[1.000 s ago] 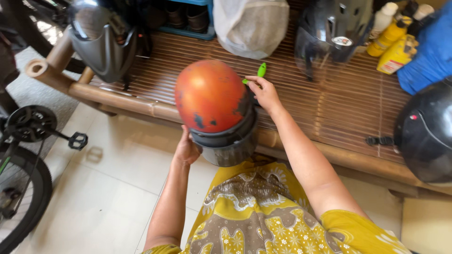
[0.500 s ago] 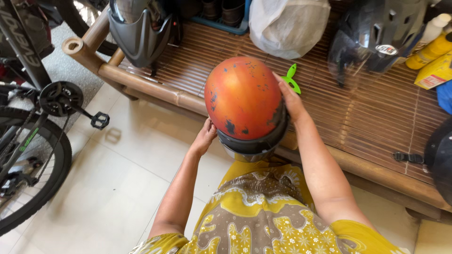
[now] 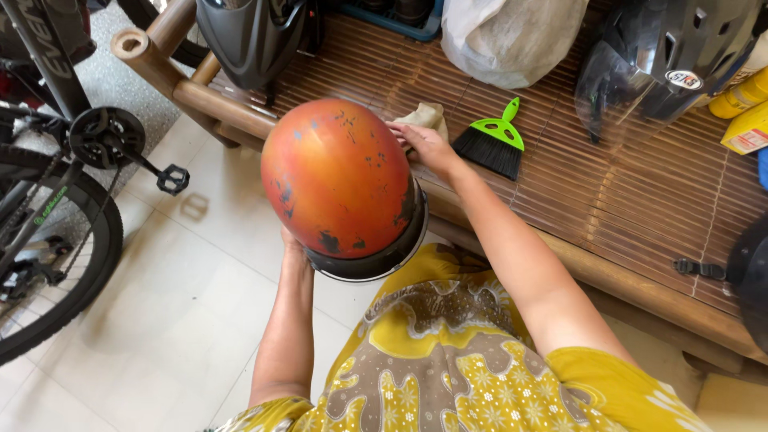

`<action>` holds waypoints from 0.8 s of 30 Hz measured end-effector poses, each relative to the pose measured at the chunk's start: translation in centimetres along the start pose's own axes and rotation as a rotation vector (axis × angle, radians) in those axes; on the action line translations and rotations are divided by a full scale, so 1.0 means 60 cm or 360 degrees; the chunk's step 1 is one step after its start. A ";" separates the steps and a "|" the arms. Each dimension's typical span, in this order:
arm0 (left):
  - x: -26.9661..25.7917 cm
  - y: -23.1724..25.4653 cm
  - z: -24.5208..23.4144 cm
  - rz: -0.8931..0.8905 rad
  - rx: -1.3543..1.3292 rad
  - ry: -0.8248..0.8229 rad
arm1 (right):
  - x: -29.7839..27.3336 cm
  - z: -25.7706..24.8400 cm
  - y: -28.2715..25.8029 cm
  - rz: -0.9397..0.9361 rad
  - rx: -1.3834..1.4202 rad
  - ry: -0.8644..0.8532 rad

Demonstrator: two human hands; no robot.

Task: The person wipes a red motorcycle helmet with a cloth, then uses a small brush to sweep a bamboo bench and dust off a white cloth bag. The person places the bag on a bicycle seat and brushes the bag and bicycle frame.

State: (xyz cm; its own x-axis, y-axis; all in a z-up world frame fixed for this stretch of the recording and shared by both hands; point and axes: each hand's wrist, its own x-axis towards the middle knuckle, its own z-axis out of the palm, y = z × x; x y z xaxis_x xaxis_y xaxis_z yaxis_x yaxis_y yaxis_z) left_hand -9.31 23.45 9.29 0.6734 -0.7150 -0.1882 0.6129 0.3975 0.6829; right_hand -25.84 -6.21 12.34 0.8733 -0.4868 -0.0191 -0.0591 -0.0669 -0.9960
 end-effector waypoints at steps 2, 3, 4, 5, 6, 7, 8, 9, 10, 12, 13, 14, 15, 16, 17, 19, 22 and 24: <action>-0.017 -0.007 -0.009 0.0018 0.0022 0.0154 | 0.021 0.010 0.062 -0.0203 -0.0833 0.0331; -0.025 -0.010 -0.013 0.0000 -0.0015 0.0164 | 0.021 0.017 0.091 -0.0316 -0.1207 0.0524; -0.026 -0.009 -0.016 -0.0012 -0.0053 0.0174 | 0.023 0.026 0.116 -0.0446 -0.1654 0.0752; -0.028 -0.009 -0.018 -0.0024 -0.0091 0.0183 | 0.032 0.026 0.134 -0.0417 -0.1639 0.0713; -0.032 -0.007 -0.022 -0.0030 -0.0049 0.0247 | 0.036 0.030 0.152 -0.0383 -0.1619 0.0674; -0.036 -0.006 -0.024 -0.0036 -0.0008 0.0311 | 0.040 0.031 0.163 -0.0349 -0.1597 0.0635; -0.034 -0.004 -0.019 -0.0035 0.0033 0.0368 | 0.045 0.019 0.163 -0.0168 -0.1581 0.0613; -0.030 -0.001 -0.013 -0.0074 0.0037 0.0415 | 0.051 -0.001 0.153 0.0013 -0.1562 0.0589; -0.032 -0.003 -0.007 -0.0117 0.0042 0.0468 | 0.048 -0.024 0.137 0.0200 -0.1537 0.0559; -0.033 -0.006 0.010 -0.0183 0.0087 0.0524 | 0.022 -0.082 0.084 -0.0098 -0.1036 0.1120; -0.032 -0.007 0.022 -0.0206 0.0128 0.0526 | 0.005 -0.120 0.044 -0.0596 -0.0936 0.1392; -0.026 -0.008 0.036 -0.0228 0.0166 0.0519 | -0.027 -0.147 0.002 -0.0587 -0.0558 0.1499; -0.017 -0.009 0.051 -0.0218 0.0167 0.0476 | -0.062 -0.170 -0.043 -0.0684 -0.0137 0.1442; -0.011 -0.015 0.068 -0.0219 0.0170 0.0439 | -0.105 -0.187 -0.086 -0.0785 0.0217 0.1279; -0.004 -0.022 0.085 -0.0219 0.0172 0.0401 | -0.142 -0.187 -0.125 -0.0854 0.0237 0.1166; 0.008 -0.046 0.123 -0.0246 0.0204 0.0309 | -0.226 -0.171 -0.199 -0.0948 0.0084 0.0934; 0.016 -0.095 0.184 -0.0267 0.0222 0.0131 | -0.307 -0.058 -0.265 -0.0973 -0.0819 0.0663; 0.008 -0.117 0.212 -0.0289 0.0265 0.0062 | -0.350 0.016 -0.293 -0.0923 -0.1549 0.0591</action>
State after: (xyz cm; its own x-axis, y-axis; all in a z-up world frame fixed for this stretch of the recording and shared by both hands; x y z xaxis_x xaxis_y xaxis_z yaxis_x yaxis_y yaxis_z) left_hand -18.53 13.01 13.39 0.5760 -0.7419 -0.3433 0.6509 0.1622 0.7416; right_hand -42.68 6.03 30.14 0.7068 -0.3774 0.5983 -0.1836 -0.9147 -0.3600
